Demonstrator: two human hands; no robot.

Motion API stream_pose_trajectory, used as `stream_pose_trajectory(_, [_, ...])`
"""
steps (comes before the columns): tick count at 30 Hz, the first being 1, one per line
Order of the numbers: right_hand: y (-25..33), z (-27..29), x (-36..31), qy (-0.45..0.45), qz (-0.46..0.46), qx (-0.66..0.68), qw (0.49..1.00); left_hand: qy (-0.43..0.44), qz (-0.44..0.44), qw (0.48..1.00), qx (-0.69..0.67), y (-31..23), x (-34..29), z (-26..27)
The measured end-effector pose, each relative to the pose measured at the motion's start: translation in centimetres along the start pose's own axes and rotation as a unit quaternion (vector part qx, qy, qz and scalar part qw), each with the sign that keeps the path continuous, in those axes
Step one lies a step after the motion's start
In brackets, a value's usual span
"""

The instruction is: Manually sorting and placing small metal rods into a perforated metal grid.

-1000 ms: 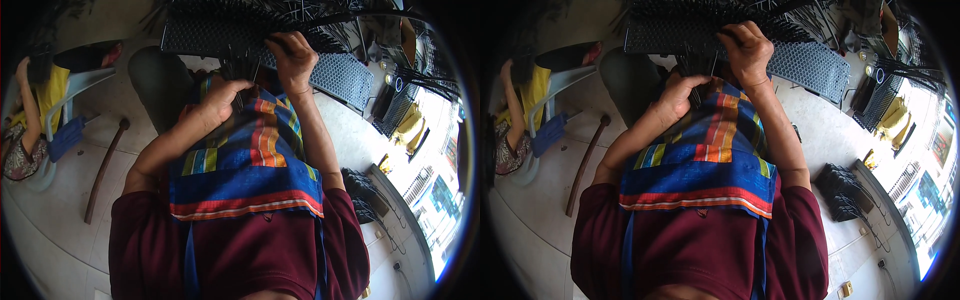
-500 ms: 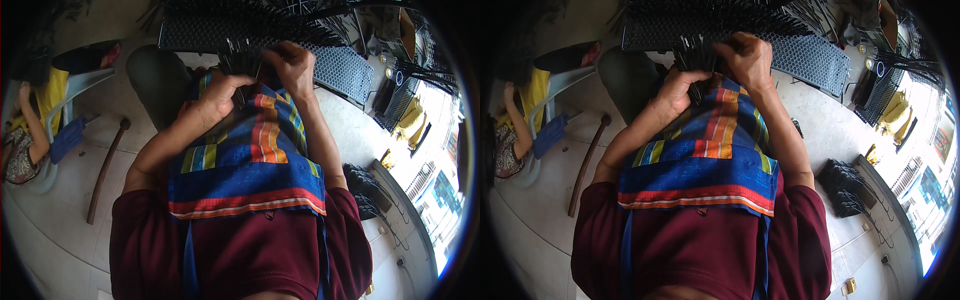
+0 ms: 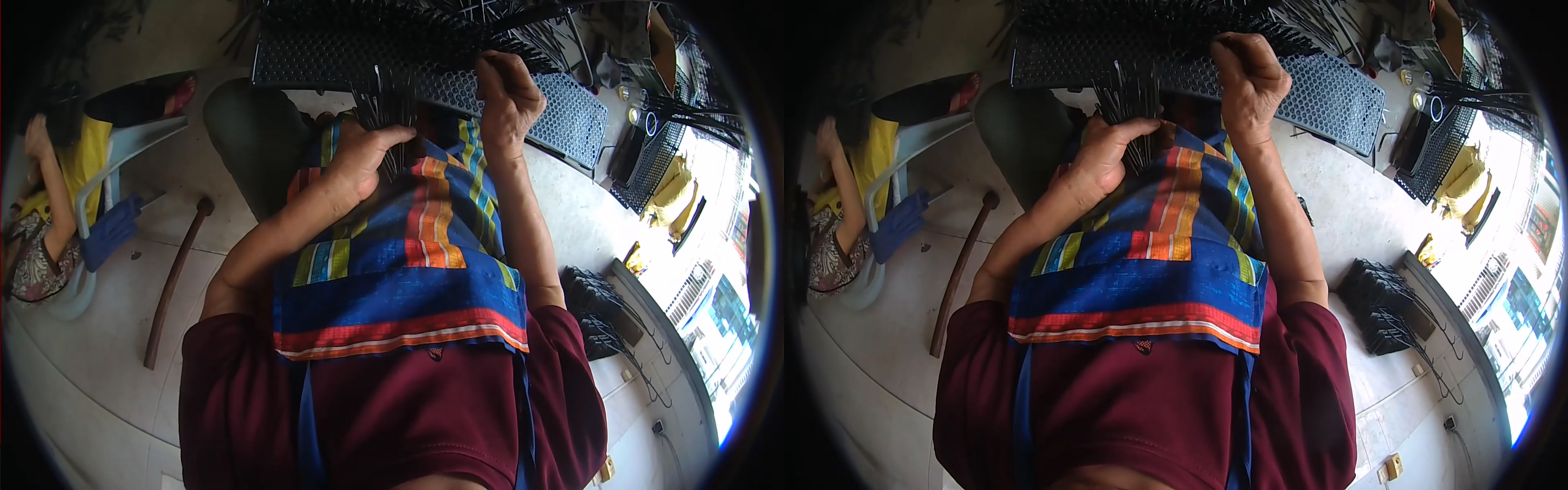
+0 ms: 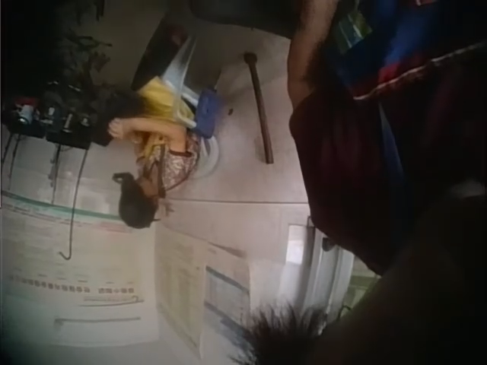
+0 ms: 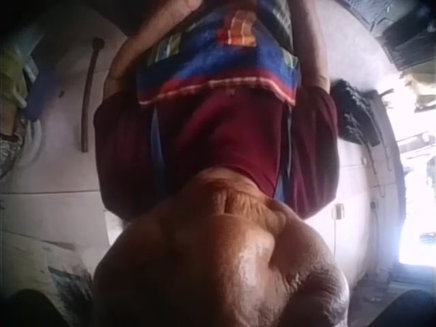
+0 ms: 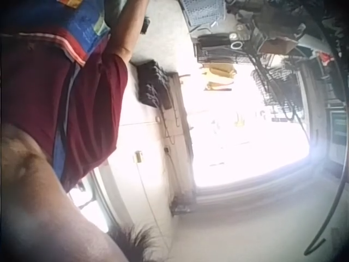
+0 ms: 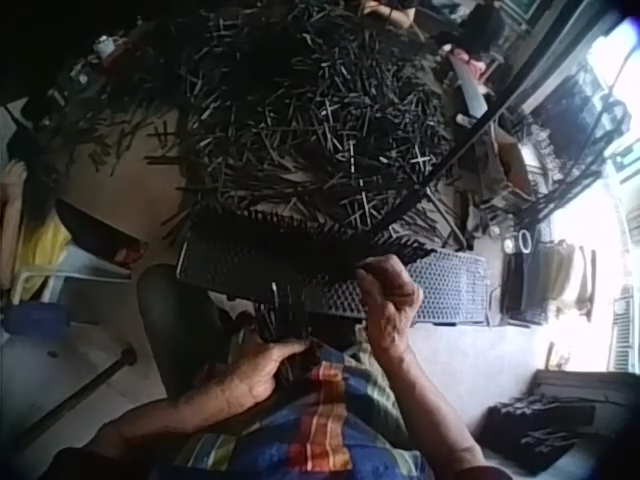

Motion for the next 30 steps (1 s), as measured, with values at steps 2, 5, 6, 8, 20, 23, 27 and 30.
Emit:
stream_pose_trajectory(2, [-0.1,-0.3,0.2,0.014,0.036,-0.004,0.999,-0.011,0.047,0.998,-0.028,1.1,0.8,0.3])
stream_pose_trajectory(5, [0.8,-0.9,0.0,0.031,0.122,-0.052,0.991,-0.008,0.103,0.992,-0.067,1.8,0.8,0.1])
stream_pose_trajectory(6, [0.8,-0.9,0.1,0.036,0.11,-0.048,0.992,-0.009,0.103,0.992,-0.067,1.6,0.6,-0.1])
stream_pose_trajectory(8, [0.7,-1.0,0.0,0.041,0.098,-0.045,0.993,-0.027,0.04,0.997,-0.059,0.3,0.6,0.0])
stream_pose_trajectory(20, [1.0,-2.1,-0.5,0.082,0.131,-0.114,0.981,-0.062,0.027,0.997,-0.041,0.2,1.0,0.3])
stream_pose_trajectory(23, [1.3,-2.6,-0.9,0.079,0.152,-0.19,0.967,-0.005,0.078,0.997,-0.002,2.4,0.6,0.6])
stream_pose_trajectory(27, [1.7,-3.2,-0.6,0.077,0.173,-0.186,0.964,0.023,0.044,0.997,0.061,2.1,0.1,0.4])
stream_pose_trajectory(30, [2.9,-3.9,-0.3,0.102,0.22,-0.228,0.943,0.028,0.061,0.996,0.051,1.6,-0.4,0.2])
Point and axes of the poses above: each hand's wrist, its own x-axis towards the middle knuckle, its own z-axis out of the back of the hand, y = z × x, the point moved 10 cm from there along x, towards the middle knuckle, and after that the axes turned 12 degrees about -y, right-handed, at the moved point
